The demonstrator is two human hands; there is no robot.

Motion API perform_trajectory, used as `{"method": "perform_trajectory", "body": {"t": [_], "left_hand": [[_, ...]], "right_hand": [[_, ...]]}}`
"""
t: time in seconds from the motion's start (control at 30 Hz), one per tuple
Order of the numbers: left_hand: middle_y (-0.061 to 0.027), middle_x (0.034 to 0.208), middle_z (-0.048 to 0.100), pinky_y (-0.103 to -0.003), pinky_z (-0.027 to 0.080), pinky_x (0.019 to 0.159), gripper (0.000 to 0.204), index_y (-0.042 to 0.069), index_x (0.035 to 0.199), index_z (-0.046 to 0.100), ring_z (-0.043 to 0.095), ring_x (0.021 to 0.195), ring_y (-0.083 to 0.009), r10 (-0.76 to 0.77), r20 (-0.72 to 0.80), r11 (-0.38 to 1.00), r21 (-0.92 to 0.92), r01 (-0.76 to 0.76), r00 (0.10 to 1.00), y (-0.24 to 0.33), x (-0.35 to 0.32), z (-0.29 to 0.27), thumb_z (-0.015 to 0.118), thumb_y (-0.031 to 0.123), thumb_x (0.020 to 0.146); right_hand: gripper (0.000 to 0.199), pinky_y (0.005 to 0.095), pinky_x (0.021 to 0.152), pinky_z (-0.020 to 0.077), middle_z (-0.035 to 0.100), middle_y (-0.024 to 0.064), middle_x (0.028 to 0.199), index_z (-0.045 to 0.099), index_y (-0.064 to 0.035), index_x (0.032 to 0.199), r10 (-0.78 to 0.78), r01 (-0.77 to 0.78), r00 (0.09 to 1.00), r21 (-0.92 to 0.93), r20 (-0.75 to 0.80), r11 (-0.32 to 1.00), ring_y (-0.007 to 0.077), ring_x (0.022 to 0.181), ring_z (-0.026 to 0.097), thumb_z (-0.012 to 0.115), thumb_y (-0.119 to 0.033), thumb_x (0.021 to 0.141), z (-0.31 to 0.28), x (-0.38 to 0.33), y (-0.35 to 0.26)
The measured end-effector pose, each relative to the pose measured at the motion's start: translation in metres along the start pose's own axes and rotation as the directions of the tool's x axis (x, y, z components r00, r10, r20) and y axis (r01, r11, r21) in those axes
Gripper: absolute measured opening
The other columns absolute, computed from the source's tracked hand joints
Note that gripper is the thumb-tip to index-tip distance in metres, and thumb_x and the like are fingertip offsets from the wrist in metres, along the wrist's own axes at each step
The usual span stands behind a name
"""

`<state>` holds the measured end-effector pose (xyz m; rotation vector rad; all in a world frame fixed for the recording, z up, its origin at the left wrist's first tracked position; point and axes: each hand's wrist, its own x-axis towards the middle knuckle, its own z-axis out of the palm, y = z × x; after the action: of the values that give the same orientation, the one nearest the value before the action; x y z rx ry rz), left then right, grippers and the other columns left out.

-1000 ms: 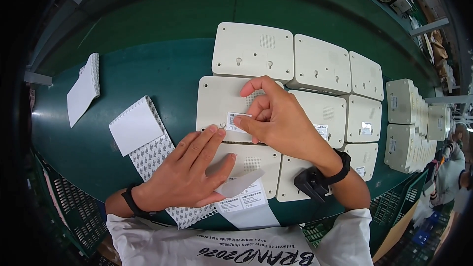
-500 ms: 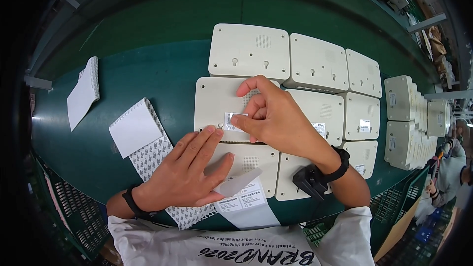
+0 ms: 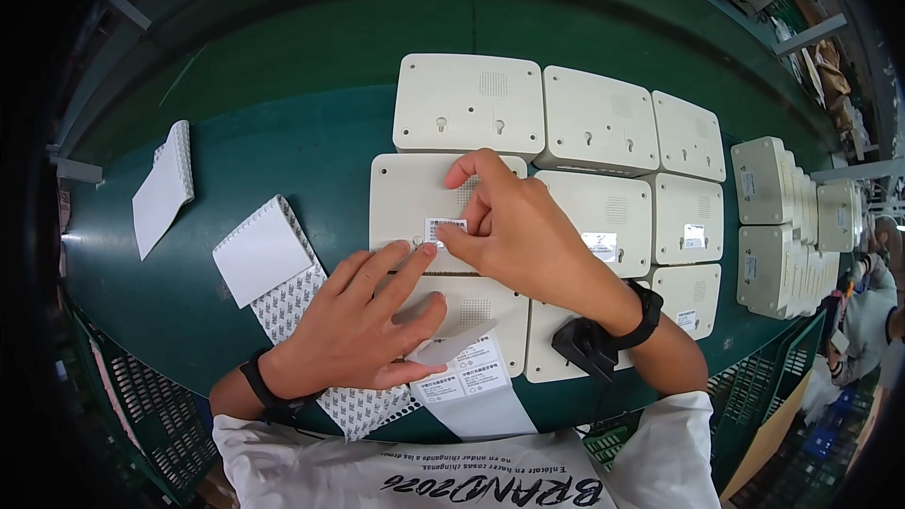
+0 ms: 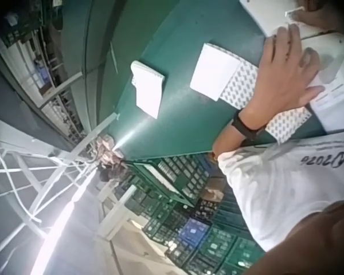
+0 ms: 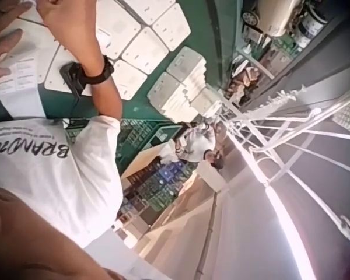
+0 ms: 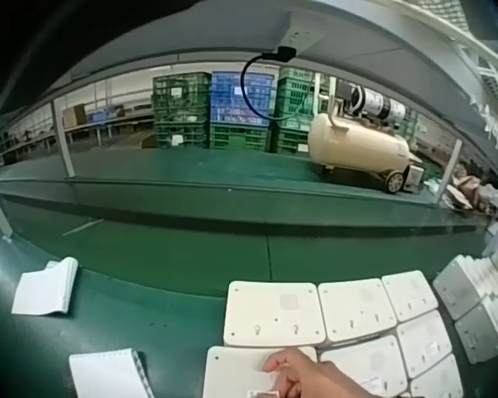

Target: The person peels labels from a sheet and presses them onto the back of plastic cases. They then peel small white pads from a separate sheet and stick them onto the corners of the cases before moving the finished items to the side.

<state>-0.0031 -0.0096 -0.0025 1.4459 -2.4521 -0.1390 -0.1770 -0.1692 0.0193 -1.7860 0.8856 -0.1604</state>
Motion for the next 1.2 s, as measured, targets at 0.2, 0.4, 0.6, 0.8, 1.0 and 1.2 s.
{"method": "perform_trajectory", "body": {"t": [0.2,0.4,0.6,0.8,1.0,1.2], "left_hand": [[-0.0223,0.141,0.049,-0.049,0.041,0.098,0.054,0.013,0.112,0.062,0.050,0.122,-0.0392,0.009,-0.015,0.999,-0.052,-0.010,1.000,-0.001,0.001,-0.002,0.062,0.061,0.088],[-0.0249,0.139,0.049,-0.050,0.041,0.099,0.055,0.009,0.113,0.059,0.048,0.123,-0.0395,0.001,-0.009,0.997,-0.083,-0.001,1.000,0.004,0.004,-0.008,0.070,0.053,0.083],[-0.0224,0.145,0.046,-0.050,0.038,0.101,0.055,0.010,0.114,0.062,0.045,0.127,-0.0401,-0.017,0.004,0.999,-0.034,0.017,1.000,0.010,0.004,-0.008,0.071,0.055,0.083],[-0.0229,0.144,0.047,-0.045,0.038,0.098,0.052,0.008,0.118,0.062,0.046,0.122,-0.0376,-0.114,-0.034,0.992,-0.065,0.112,0.993,0.013,0.018,-0.009,0.069,0.049,0.086],[-0.0204,0.137,0.055,-0.043,0.041,0.097,0.044,0.005,0.119,0.063,0.052,0.115,-0.0359,-0.164,-0.114,0.985,-0.064,0.157,0.980,0.012,0.015,-0.010,0.071,0.034,0.088],[-0.0126,0.112,0.070,-0.030,0.052,0.077,0.028,-0.001,0.119,0.065,0.066,0.092,-0.0189,-0.655,-0.013,0.403,-0.852,0.334,0.756,0.044,0.012,-0.022,0.066,0.016,0.097]], "right_hand": [[0.040,0.0308,0.052,0.0442,0.063,0.0071,0.067,0.053,-0.0036,0.114,-0.151,0.111,0.986,-0.387,-0.075,0.915,0.0174,0.053,0.060,0.079,-0.014,0.085,0.000,-0.004,-0.005],[0.039,0.0337,0.052,0.0445,0.061,0.0097,0.062,0.056,-0.0048,0.110,-0.110,0.071,0.993,-0.489,-0.051,0.869,0.0219,0.054,0.061,0.080,-0.022,0.085,-0.016,-0.004,-0.001],[0.035,0.0341,0.051,0.0441,0.059,0.0098,0.059,0.057,-0.0028,0.108,0.065,-0.065,0.998,-0.029,0.009,0.997,0.0209,0.050,0.060,0.075,-0.024,0.088,-0.027,-0.005,0.003],[0.028,0.0306,0.050,0.0445,0.060,0.0069,0.060,0.056,0.0008,0.107,-0.202,0.189,0.979,-0.329,-0.007,0.925,0.0165,0.047,0.059,0.068,-0.020,0.092,-0.022,-0.004,0.012],[0.032,0.0296,0.062,0.0510,0.066,0.0089,0.071,0.056,0.0015,0.109,-0.124,0.132,0.990,-0.129,0.066,0.983,0.0171,0.067,0.068,0.063,-0.027,0.095,-0.032,-0.014,0.019],[0.036,0.0290,0.073,0.0536,0.068,0.0071,0.093,0.056,0.0008,0.122,-0.265,0.195,0.964,0.593,0.032,0.781,0.0143,0.087,0.067,0.062,-0.028,0.101,-0.023,-0.067,0.022]]}}
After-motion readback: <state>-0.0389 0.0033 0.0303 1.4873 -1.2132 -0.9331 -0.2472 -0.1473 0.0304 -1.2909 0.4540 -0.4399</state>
